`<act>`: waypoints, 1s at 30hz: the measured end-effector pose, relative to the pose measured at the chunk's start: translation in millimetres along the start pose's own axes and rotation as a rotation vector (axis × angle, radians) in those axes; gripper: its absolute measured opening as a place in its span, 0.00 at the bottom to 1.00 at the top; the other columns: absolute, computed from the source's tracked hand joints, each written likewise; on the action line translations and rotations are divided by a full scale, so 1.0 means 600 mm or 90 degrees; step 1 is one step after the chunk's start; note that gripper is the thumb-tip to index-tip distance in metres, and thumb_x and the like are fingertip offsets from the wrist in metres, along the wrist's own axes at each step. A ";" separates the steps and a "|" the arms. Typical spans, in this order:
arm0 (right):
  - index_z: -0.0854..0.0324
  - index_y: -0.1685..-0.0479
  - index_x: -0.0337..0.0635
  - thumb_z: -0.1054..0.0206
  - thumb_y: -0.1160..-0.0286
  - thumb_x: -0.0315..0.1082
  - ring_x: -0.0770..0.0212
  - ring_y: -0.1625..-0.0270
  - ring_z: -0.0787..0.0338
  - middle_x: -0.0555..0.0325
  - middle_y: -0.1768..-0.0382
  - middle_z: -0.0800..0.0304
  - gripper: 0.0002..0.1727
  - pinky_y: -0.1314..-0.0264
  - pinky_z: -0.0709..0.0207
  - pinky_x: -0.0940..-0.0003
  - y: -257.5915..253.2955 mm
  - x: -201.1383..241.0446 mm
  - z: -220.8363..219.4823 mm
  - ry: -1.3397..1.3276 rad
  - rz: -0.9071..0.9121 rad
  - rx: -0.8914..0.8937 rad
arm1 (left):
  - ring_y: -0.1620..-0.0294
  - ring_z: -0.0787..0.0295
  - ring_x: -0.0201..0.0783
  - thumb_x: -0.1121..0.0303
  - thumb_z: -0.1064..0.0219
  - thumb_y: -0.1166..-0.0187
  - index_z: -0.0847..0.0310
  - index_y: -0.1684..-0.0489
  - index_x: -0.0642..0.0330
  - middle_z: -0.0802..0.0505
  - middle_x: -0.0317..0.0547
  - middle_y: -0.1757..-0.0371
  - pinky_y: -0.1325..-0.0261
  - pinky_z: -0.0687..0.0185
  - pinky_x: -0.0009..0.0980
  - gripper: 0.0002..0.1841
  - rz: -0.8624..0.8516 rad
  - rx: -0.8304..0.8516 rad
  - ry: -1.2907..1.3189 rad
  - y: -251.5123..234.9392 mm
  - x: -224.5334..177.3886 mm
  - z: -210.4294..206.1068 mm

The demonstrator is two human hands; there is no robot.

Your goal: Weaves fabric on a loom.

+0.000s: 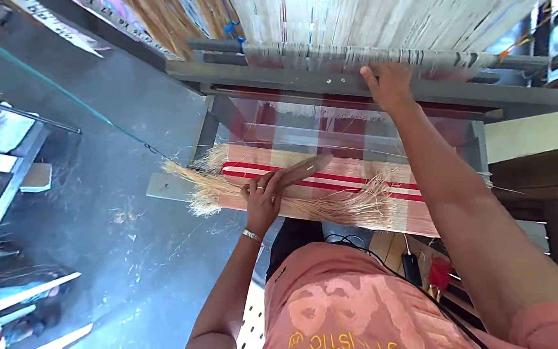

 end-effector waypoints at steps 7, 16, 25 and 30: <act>0.18 0.35 0.36 0.64 0.09 0.64 0.38 0.24 0.21 0.39 0.34 0.14 0.41 0.15 0.46 0.33 0.110 0.008 -0.063 0.083 -0.089 -0.040 | 0.22 0.27 0.47 0.48 0.43 0.22 0.23 0.20 0.29 0.16 0.35 0.24 0.19 0.48 0.61 0.27 0.009 -0.071 -0.049 0.039 0.055 -0.065; 0.16 0.41 0.36 0.63 0.10 0.63 0.36 0.30 0.17 0.38 0.40 0.11 0.40 0.24 0.36 0.34 0.255 0.049 -0.079 0.118 -0.085 -0.050 | 0.23 0.27 0.49 0.44 0.45 0.24 0.27 0.17 0.25 0.17 0.37 0.23 0.19 0.46 0.60 0.30 0.012 -0.076 -0.108 0.044 0.058 -0.071; 0.20 0.34 0.32 0.67 0.11 0.67 0.32 0.23 0.23 0.31 0.32 0.17 0.46 0.19 0.42 0.30 0.288 0.066 -0.072 0.073 -0.082 0.001 | 0.23 0.26 0.49 0.44 0.42 0.26 0.26 0.19 0.24 0.16 0.38 0.24 0.19 0.43 0.61 0.30 0.038 -0.049 -0.132 0.047 0.058 -0.058; 0.18 0.32 0.34 0.65 0.13 0.70 0.28 0.23 0.22 0.29 0.31 0.16 0.47 0.20 0.40 0.23 0.311 0.059 -0.064 0.080 -0.089 0.003 | 0.18 0.29 0.50 0.39 0.42 0.26 0.26 0.20 0.20 0.17 0.35 0.20 0.17 0.47 0.65 0.30 0.082 0.031 -0.151 0.051 0.041 -0.068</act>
Point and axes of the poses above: each hand's wrist, its own y-axis away from the middle knuckle, its own z-axis out of the back of the hand, x = y × z, the point moved 6 cm from there along -y, towards the middle knuckle
